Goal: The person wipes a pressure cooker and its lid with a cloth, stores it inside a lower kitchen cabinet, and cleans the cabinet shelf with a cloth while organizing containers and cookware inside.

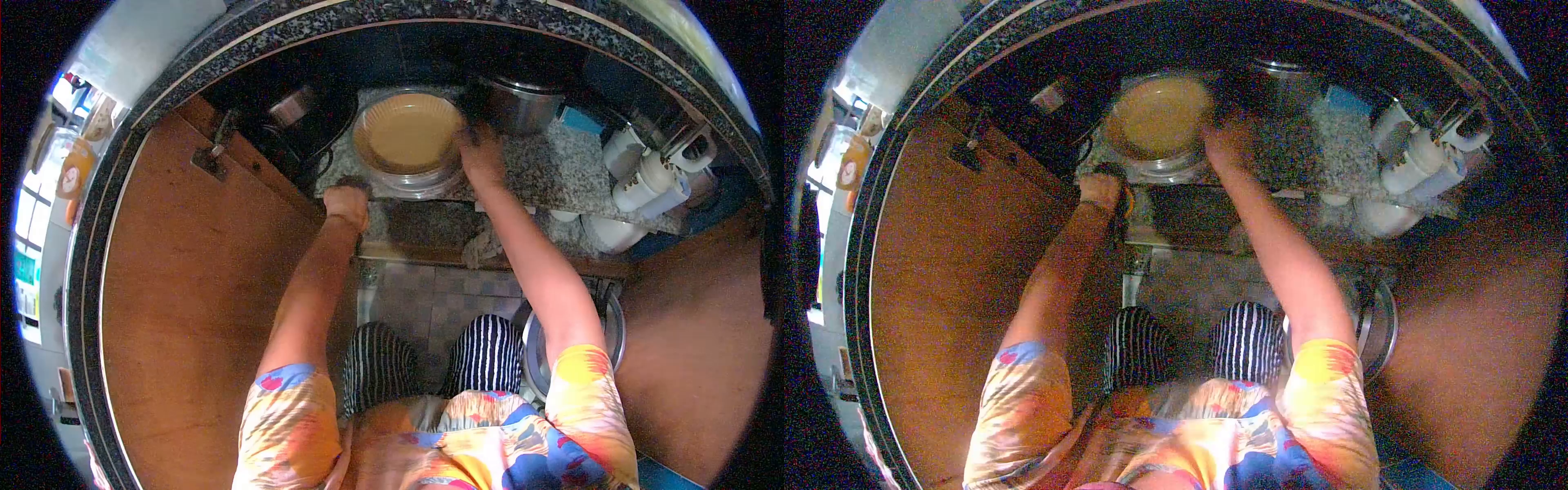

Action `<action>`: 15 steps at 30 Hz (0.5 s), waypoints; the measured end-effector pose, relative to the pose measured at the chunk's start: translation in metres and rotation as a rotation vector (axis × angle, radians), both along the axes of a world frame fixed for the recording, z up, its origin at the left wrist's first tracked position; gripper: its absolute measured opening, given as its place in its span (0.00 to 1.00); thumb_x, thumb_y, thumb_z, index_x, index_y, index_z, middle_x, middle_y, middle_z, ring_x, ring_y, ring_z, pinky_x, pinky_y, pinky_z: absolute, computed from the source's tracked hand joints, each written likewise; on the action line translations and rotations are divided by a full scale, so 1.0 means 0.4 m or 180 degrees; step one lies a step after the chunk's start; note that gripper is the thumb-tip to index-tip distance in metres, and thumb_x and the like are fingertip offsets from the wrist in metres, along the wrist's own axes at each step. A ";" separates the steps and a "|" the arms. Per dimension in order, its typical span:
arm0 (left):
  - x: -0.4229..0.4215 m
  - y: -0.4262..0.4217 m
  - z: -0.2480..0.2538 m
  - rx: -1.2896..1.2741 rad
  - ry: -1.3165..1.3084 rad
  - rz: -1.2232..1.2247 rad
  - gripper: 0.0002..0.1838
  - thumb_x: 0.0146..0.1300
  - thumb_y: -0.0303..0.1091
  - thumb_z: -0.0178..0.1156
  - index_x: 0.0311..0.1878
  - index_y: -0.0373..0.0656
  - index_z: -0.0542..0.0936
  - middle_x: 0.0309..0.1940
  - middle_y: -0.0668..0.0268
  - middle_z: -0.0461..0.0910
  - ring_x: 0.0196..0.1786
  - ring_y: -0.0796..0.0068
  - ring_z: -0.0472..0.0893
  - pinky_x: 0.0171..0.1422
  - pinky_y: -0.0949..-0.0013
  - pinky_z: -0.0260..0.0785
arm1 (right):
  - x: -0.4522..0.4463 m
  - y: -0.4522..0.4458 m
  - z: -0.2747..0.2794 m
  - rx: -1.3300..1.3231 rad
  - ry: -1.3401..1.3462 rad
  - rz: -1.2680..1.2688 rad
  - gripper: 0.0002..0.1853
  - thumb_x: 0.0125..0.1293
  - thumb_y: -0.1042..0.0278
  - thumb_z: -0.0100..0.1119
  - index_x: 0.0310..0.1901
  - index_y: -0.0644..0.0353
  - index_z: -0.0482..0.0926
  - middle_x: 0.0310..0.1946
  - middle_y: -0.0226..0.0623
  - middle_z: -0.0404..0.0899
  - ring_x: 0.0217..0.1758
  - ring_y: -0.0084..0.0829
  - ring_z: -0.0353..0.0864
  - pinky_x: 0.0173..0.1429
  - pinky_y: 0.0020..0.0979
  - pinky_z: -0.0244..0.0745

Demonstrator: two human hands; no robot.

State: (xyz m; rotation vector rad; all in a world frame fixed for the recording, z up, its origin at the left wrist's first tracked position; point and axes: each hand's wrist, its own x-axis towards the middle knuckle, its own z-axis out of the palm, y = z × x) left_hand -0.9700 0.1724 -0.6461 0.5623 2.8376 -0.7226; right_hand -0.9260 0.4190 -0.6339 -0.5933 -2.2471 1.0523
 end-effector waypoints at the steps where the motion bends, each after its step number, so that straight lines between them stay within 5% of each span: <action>1: 0.000 -0.001 0.002 -0.0006 0.0017 -0.0008 0.13 0.52 0.43 0.63 0.41 0.54 0.86 0.43 0.69 0.85 0.48 0.68 0.84 0.46 0.60 0.73 | -0.002 0.004 -0.016 -0.0425 0.0147 0.0070 0.35 0.65 0.43 0.55 0.64 0.63 0.64 0.54 0.55 0.75 0.57 0.51 0.74 0.54 0.49 0.73; 8: -0.018 -0.012 -0.028 0.0031 0.0104 -0.0136 0.12 0.57 0.41 0.59 0.42 0.53 0.86 0.43 0.68 0.85 0.49 0.64 0.84 0.44 0.60 0.74 | 0.046 0.012 -0.066 -0.3049 -0.0453 0.0657 0.32 0.71 0.48 0.46 0.67 0.63 0.56 0.53 0.50 0.74 0.44 0.44 0.82 0.39 0.48 0.83; 11: -0.039 -0.018 -0.048 0.0117 0.0150 -0.0180 0.11 0.61 0.36 0.56 0.41 0.53 0.86 0.42 0.68 0.86 0.47 0.65 0.84 0.42 0.60 0.75 | 0.079 -0.019 -0.048 -0.3667 -0.0417 0.0760 0.28 0.73 0.52 0.43 0.64 0.66 0.57 0.54 0.52 0.71 0.36 0.45 0.82 0.39 0.48 0.84; 15: -0.027 -0.014 -0.045 -0.0156 0.0307 -0.0253 0.10 0.62 0.37 0.56 0.38 0.53 0.87 0.40 0.68 0.86 0.44 0.65 0.85 0.40 0.59 0.75 | 0.100 -0.035 -0.020 -0.3814 -0.0312 0.0840 0.25 0.73 0.55 0.42 0.62 0.66 0.59 0.51 0.53 0.70 0.40 0.47 0.82 0.42 0.50 0.84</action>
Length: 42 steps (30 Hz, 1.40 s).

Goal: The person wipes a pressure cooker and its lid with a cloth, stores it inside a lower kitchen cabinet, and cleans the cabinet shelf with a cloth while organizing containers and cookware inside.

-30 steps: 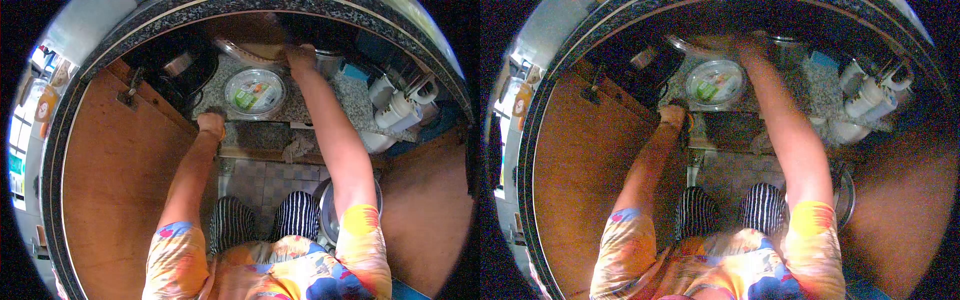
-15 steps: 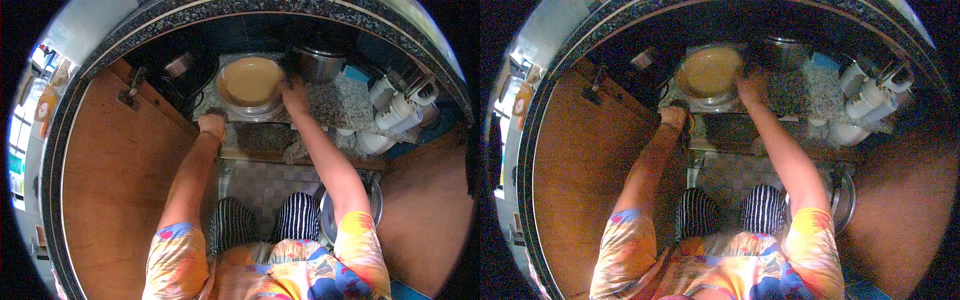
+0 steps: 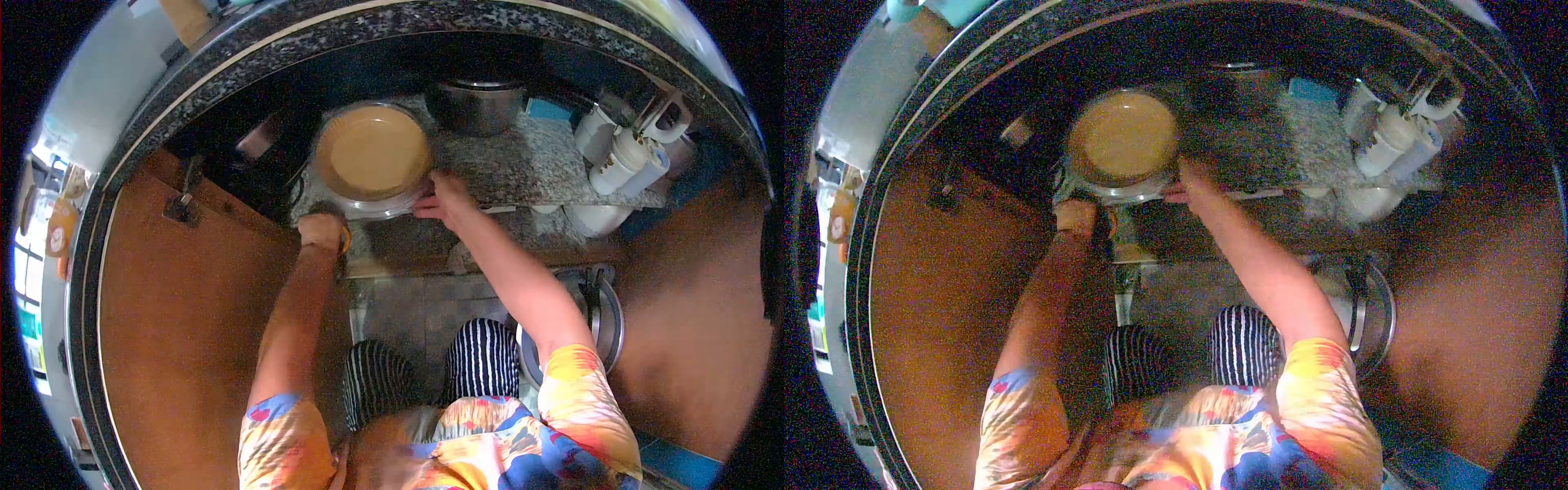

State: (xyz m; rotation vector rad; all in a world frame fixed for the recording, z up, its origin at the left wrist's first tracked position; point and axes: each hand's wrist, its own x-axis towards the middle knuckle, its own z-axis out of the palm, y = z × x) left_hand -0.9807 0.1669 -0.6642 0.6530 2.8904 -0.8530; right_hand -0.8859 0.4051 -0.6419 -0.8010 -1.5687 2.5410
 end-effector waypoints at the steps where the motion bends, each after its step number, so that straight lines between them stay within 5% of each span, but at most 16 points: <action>1: 0.000 -0.003 -0.008 0.0042 0.0006 0.0002 0.10 0.61 0.37 0.56 0.38 0.53 0.87 0.40 0.68 0.86 0.44 0.65 0.85 0.40 0.59 0.74 | 0.002 -0.003 0.008 -0.0174 -0.0027 -0.0015 0.25 0.73 0.56 0.42 0.62 0.67 0.59 0.50 0.53 0.71 0.41 0.48 0.82 0.42 0.50 0.84; 5: 0.020 0.005 0.029 0.0238 -0.0118 0.0019 0.09 0.60 0.36 0.58 0.39 0.53 0.86 0.40 0.68 0.86 0.45 0.65 0.85 0.42 0.58 0.74 | 0.001 -0.006 -0.017 -0.0748 0.0078 0.0131 0.24 0.72 0.58 0.43 0.60 0.69 0.62 0.49 0.52 0.71 0.44 0.48 0.82 0.45 0.50 0.84; 17: 0.020 0.004 0.037 0.0054 -0.0186 -0.0005 0.10 0.62 0.34 0.55 0.40 0.52 0.86 0.41 0.66 0.85 0.46 0.64 0.85 0.45 0.58 0.73 | 0.007 -0.028 -0.028 -0.0487 0.0203 0.0601 0.26 0.69 0.59 0.52 0.61 0.68 0.62 0.53 0.50 0.73 0.43 0.45 0.84 0.40 0.38 0.86; 25: 0.005 0.003 0.011 0.0023 -0.0047 0.0228 0.10 0.63 0.36 0.54 0.39 0.56 0.86 0.41 0.67 0.85 0.47 0.65 0.84 0.48 0.58 0.71 | -0.010 -0.061 -0.001 -0.0364 0.0311 -0.0008 0.21 0.68 0.63 0.52 0.56 0.69 0.66 0.50 0.50 0.74 0.43 0.42 0.82 0.43 0.38 0.86; 36: -0.005 -0.003 0.007 0.0053 0.0030 0.0035 0.09 0.60 0.34 0.56 0.37 0.53 0.86 0.41 0.67 0.85 0.47 0.63 0.84 0.46 0.59 0.72 | 0.015 0.101 0.311 -0.0120 0.1222 -0.0020 0.17 0.68 0.64 0.49 0.53 0.65 0.69 0.46 0.48 0.75 0.52 0.48 0.79 0.57 0.53 0.78; 38: -0.002 0.000 0.016 0.0064 -0.0004 0.0035 0.09 0.60 0.33 0.56 0.36 0.53 0.86 0.40 0.67 0.86 0.46 0.63 0.84 0.46 0.59 0.72 | 0.000 0.177 0.365 0.0133 0.1420 -0.0068 0.16 0.67 0.63 0.51 0.53 0.62 0.71 0.45 0.45 0.77 0.50 0.42 0.80 0.53 0.50 0.80; 41: 0.001 -0.001 0.022 0.0154 0.0009 0.0027 0.09 0.60 0.33 0.56 0.35 0.53 0.86 0.39 0.67 0.86 0.46 0.64 0.84 0.46 0.60 0.72 | -0.017 0.293 0.443 0.0392 0.1262 -0.0158 0.24 0.74 0.56 0.44 0.59 0.71 0.66 0.47 0.54 0.77 0.43 0.43 0.83 0.42 0.37 0.86; 42: 0.000 -0.002 0.020 0.0203 0.0009 0.0010 0.09 0.60 0.33 0.56 0.35 0.53 0.86 0.39 0.67 0.86 0.46 0.64 0.84 0.47 0.60 0.72 | 0.000 0.301 0.484 0.0594 0.1337 -0.0216 0.26 0.74 0.55 0.45 0.59 0.73 0.64 0.48 0.59 0.76 0.43 0.44 0.84 0.45 0.33 0.88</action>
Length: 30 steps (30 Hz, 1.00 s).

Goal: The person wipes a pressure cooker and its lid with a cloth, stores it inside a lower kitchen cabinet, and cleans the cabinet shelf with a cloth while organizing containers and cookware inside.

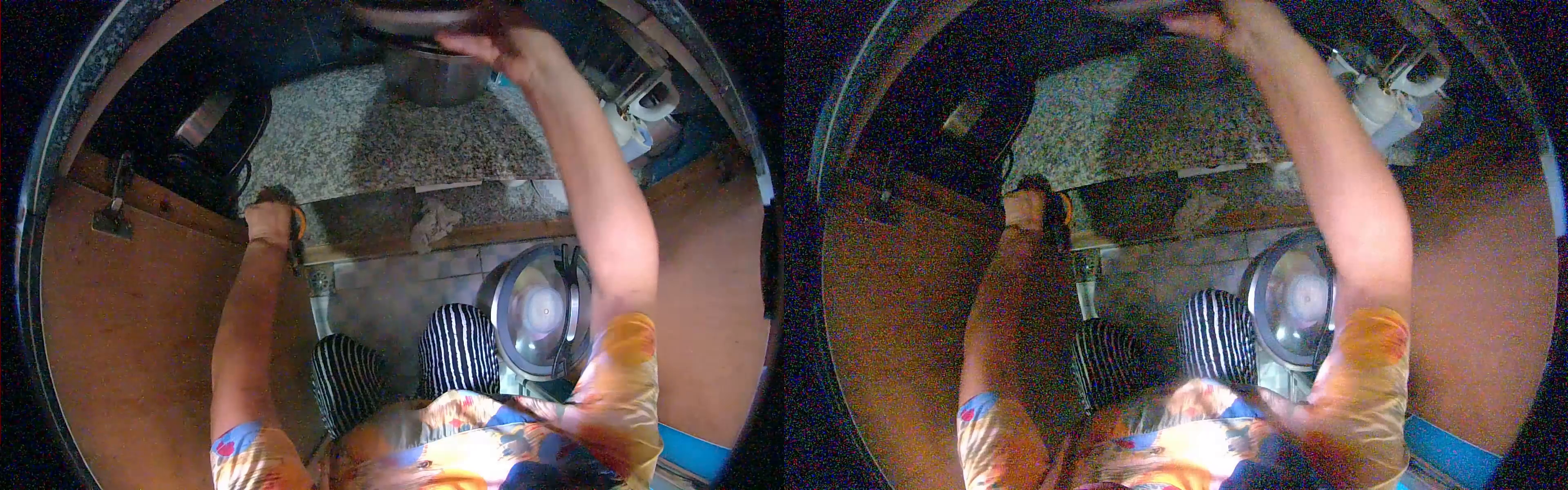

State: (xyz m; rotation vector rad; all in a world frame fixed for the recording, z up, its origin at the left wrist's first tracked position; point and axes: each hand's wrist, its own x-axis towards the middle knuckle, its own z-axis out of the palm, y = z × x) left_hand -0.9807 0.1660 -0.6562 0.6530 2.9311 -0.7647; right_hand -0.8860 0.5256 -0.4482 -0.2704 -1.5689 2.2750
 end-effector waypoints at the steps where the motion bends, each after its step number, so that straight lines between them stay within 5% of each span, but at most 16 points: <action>1: -0.001 -0.001 -0.004 0.0052 -0.0002 -0.0019 0.09 0.60 0.33 0.56 0.35 0.53 0.86 0.39 0.68 0.86 0.46 0.64 0.84 0.47 0.60 0.72 | -0.018 0.028 0.012 0.0221 0.0052 -0.0010 0.26 0.73 0.55 0.46 0.60 0.72 0.64 0.48 0.58 0.76 0.41 0.43 0.84 0.45 0.33 0.88; 11: -0.004 0.001 -0.003 -0.0076 -0.0008 -0.0005 0.09 0.60 0.34 0.57 0.37 0.53 0.86 0.39 0.68 0.86 0.46 0.65 0.84 0.46 0.60 0.72 | -0.150 0.195 0.020 0.0819 0.0182 -0.0182 0.27 0.67 0.59 0.59 0.62 0.64 0.65 0.56 0.51 0.69 0.46 0.37 0.81 0.41 0.31 0.85; 20: 0.006 0.005 0.009 -0.0215 0.0008 0.0018 0.09 0.62 0.34 0.55 0.39 0.53 0.86 0.40 0.67 0.85 0.47 0.65 0.84 0.49 0.58 0.70 | -0.154 0.081 0.001 0.0803 0.0627 -0.0143 0.24 0.69 0.56 0.53 0.62 0.58 0.67 0.57 0.47 0.72 0.55 0.38 0.77 0.54 0.34 0.76; 30: 0.006 -0.013 -0.005 -0.0159 0.0098 -0.0149 0.09 0.61 0.34 0.55 0.37 0.53 0.86 0.38 0.68 0.86 0.44 0.66 0.85 0.47 0.60 0.71 | -0.166 0.001 -0.088 0.3057 0.0046 -0.0545 0.23 0.69 0.59 0.53 0.62 0.60 0.68 0.60 0.47 0.71 0.57 0.41 0.76 0.59 0.39 0.71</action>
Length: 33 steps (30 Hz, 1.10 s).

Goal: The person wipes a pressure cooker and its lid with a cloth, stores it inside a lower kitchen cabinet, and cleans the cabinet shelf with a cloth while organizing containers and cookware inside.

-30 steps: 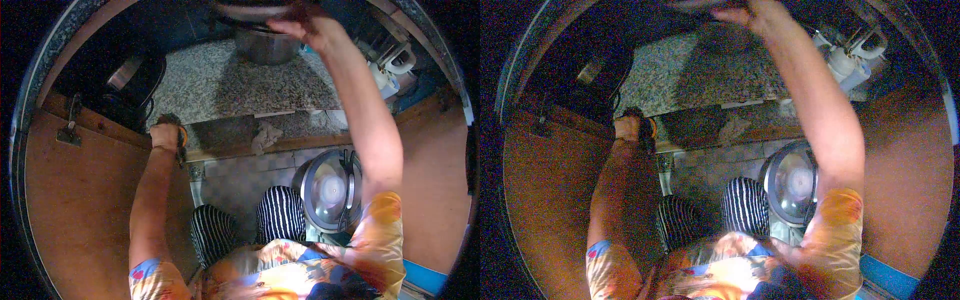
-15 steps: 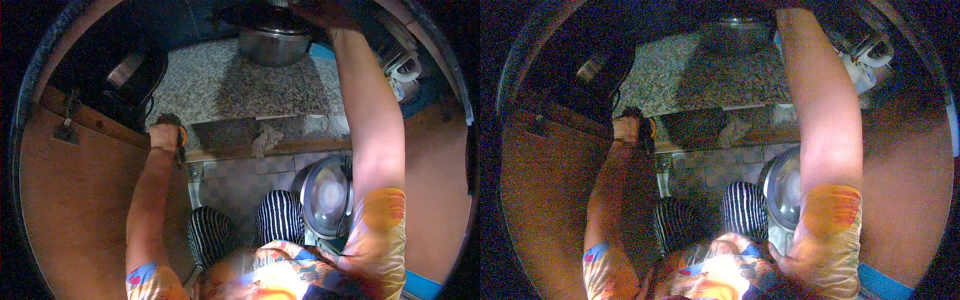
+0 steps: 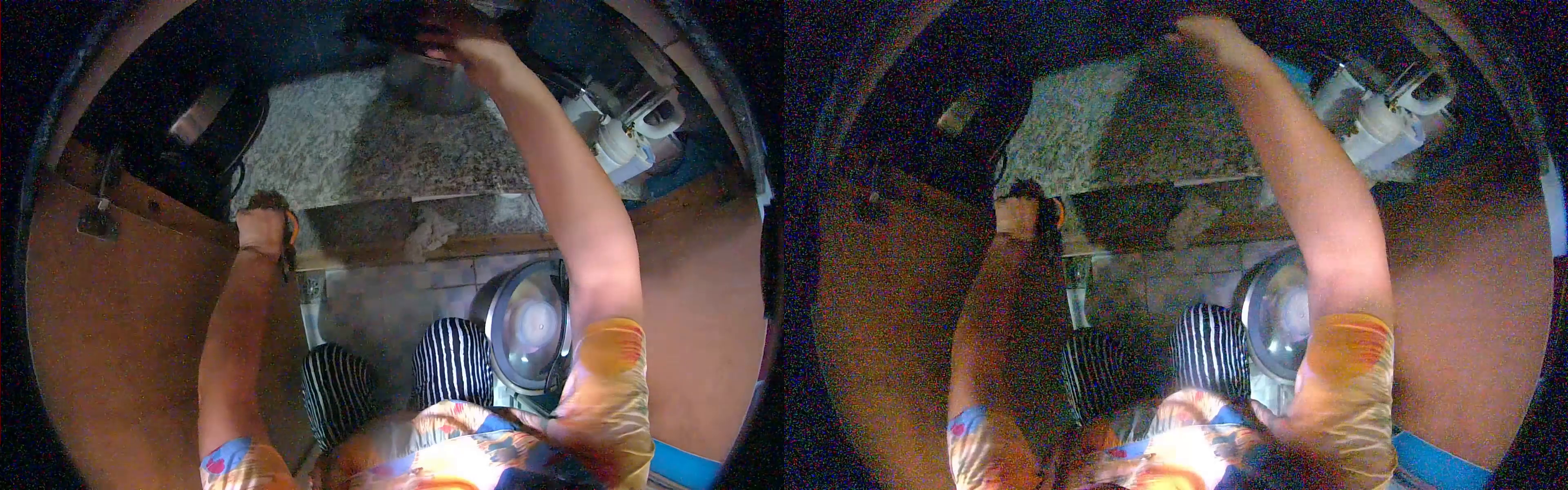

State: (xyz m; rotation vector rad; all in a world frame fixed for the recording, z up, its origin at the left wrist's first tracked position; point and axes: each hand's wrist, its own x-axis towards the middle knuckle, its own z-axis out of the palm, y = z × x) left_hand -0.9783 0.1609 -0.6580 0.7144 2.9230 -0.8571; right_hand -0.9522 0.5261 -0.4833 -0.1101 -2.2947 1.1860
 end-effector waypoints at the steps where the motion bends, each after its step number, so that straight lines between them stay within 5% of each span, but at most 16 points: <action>1: 0.002 -0.001 -0.001 -0.0007 0.0019 0.0021 0.09 0.61 0.34 0.56 0.36 0.53 0.86 0.37 0.68 0.86 0.44 0.66 0.85 0.47 0.60 0.71 | -0.018 -0.001 0.005 0.0180 -0.0050 -0.0080 0.23 0.69 0.59 0.52 0.62 0.60 0.68 0.60 0.47 0.71 0.57 0.41 0.76 0.59 0.40 0.71; 8: 0.001 0.000 0.001 0.0045 -0.0059 0.0058 0.08 0.60 0.34 0.57 0.34 0.54 0.86 0.35 0.68 0.86 0.42 0.67 0.85 0.46 0.60 0.71 | -0.151 0.109 -0.011 0.1004 -0.0197 -0.0752 0.23 0.68 0.60 0.52 0.62 0.62 0.69 0.63 0.47 0.70 0.59 0.43 0.75 0.64 0.44 0.66; 11: -0.007 0.003 0.001 0.0022 -0.0134 0.0105 0.08 0.60 0.33 0.57 0.34 0.54 0.86 0.34 0.68 0.86 0.42 0.67 0.85 0.46 0.60 0.71 | -0.150 0.121 -0.067 0.1142 0.0139 -0.0974 0.27 0.68 0.55 0.52 0.65 0.58 0.67 0.66 0.49 0.66 0.70 0.43 0.65 0.70 0.42 0.60; 13: -0.006 0.005 0.004 0.0030 -0.0145 0.0140 0.08 0.60 0.33 0.57 0.34 0.54 0.86 0.35 0.68 0.86 0.42 0.67 0.85 0.46 0.60 0.71 | -0.089 0.104 -0.128 -0.0676 0.0552 0.0005 0.19 0.66 0.61 0.53 0.55 0.60 0.72 0.51 0.43 0.74 0.53 0.38 0.75 0.54 0.41 0.73; 17: -0.001 -0.003 -0.004 0.0142 -0.0032 0.0093 0.07 0.60 0.34 0.58 0.35 0.54 0.86 0.34 0.69 0.86 0.41 0.68 0.85 0.46 0.60 0.71 | 0.072 -0.078 -0.170 -0.1888 -0.0261 -0.0307 0.10 0.63 0.70 0.56 0.45 0.61 0.78 0.41 0.36 0.80 0.40 0.29 0.78 0.41 0.31 0.76; 22: 0.003 0.002 -0.010 -0.0067 0.0140 0.0046 0.08 0.60 0.34 0.58 0.36 0.55 0.86 0.34 0.71 0.86 0.41 0.68 0.85 0.45 0.61 0.71 | 0.237 -0.241 -0.406 -0.1533 -0.1137 0.1039 0.10 0.63 0.69 0.57 0.45 0.58 0.80 0.33 0.33 0.83 0.33 0.31 0.81 0.41 0.30 0.76; 24: -0.017 -0.001 -0.033 0.0075 0.0027 0.0100 0.08 0.60 0.35 0.58 0.36 0.55 0.86 0.35 0.71 0.86 0.42 0.68 0.85 0.45 0.61 0.71 | 0.286 -0.279 -0.464 0.0132 -0.0880 0.1132 0.10 0.64 0.66 0.57 0.44 0.58 0.81 0.32 0.40 0.84 0.34 0.35 0.83 0.39 0.34 0.76; 29: -0.002 0.023 -0.016 -0.0041 -0.0010 0.0240 0.10 0.61 0.36 0.55 0.38 0.56 0.87 0.43 0.70 0.85 0.47 0.68 0.84 0.44 0.60 0.72 | 0.301 -0.263 -0.487 0.0677 -0.0638 -0.0023 0.11 0.63 0.63 0.58 0.44 0.58 0.81 0.30 0.44 0.83 0.30 0.43 0.81 0.36 0.39 0.75; 31: 0.014 0.047 0.018 0.0020 -0.0337 0.0393 0.11 0.62 0.37 0.55 0.40 0.56 0.86 0.44 0.70 0.85 0.48 0.68 0.84 0.46 0.61 0.71 | 0.292 -0.235 -0.398 0.1036 -0.1051 -0.0524 0.13 0.63 0.64 0.58 0.48 0.57 0.80 0.50 0.46 0.79 0.45 0.42 0.79 0.48 0.41 0.73; 33: 0.012 0.047 0.032 0.0102 -0.0411 0.0498 0.12 0.62 0.37 0.54 0.42 0.56 0.86 0.45 0.69 0.85 0.49 0.68 0.83 0.47 0.61 0.71 | 0.252 -0.161 -0.446 0.2084 -0.0373 -0.0975 0.20 0.66 0.59 0.56 0.57 0.55 0.75 0.64 0.45 0.68 0.63 0.44 0.69 0.63 0.45 0.64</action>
